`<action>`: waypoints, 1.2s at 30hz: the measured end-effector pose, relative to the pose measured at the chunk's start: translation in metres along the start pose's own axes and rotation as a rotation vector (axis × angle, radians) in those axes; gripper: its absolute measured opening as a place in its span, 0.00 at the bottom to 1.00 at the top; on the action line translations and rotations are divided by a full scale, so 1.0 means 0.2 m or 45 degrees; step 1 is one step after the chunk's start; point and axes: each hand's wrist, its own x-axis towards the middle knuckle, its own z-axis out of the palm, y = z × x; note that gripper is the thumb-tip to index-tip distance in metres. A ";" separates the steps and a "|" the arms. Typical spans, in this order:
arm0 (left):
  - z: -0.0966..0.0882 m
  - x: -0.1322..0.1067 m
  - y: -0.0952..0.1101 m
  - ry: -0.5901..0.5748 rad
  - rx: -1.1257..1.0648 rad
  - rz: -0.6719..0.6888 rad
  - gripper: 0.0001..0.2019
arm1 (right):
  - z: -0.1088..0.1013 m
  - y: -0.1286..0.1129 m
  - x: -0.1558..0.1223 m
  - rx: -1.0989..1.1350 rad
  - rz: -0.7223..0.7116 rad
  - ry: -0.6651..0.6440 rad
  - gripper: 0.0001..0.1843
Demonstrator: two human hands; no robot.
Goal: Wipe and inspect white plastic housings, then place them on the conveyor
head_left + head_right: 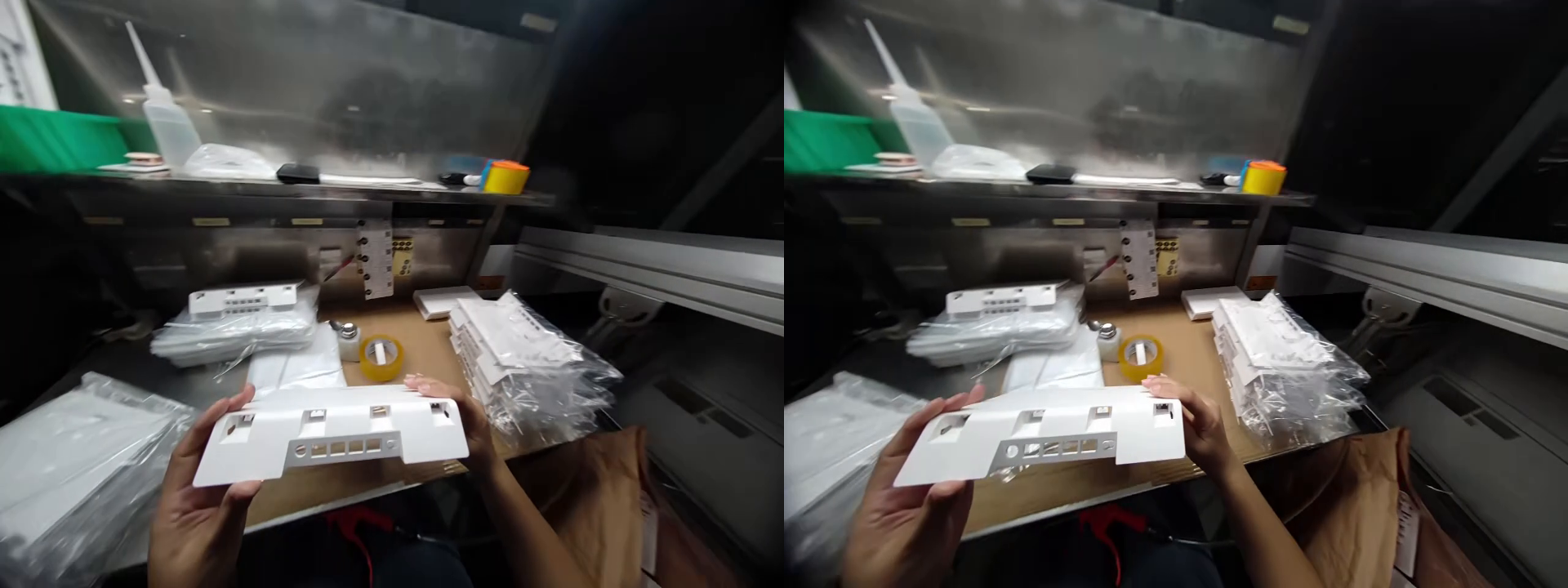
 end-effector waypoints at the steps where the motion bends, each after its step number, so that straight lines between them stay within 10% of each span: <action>1: -0.03 -0.02 0.01 -0.004 0.039 0.066 0.41 | 0.04 0.01 -0.01 0.021 0.020 0.018 0.19; 7: -0.09 -0.11 0.02 0.029 0.021 0.201 0.37 | 0.16 0.06 -0.10 0.098 0.137 0.036 0.18; 36: -0.12 -0.18 -0.02 0.048 0.041 0.051 0.32 | 0.07 -0.01 -0.10 -0.062 0.189 -0.067 0.25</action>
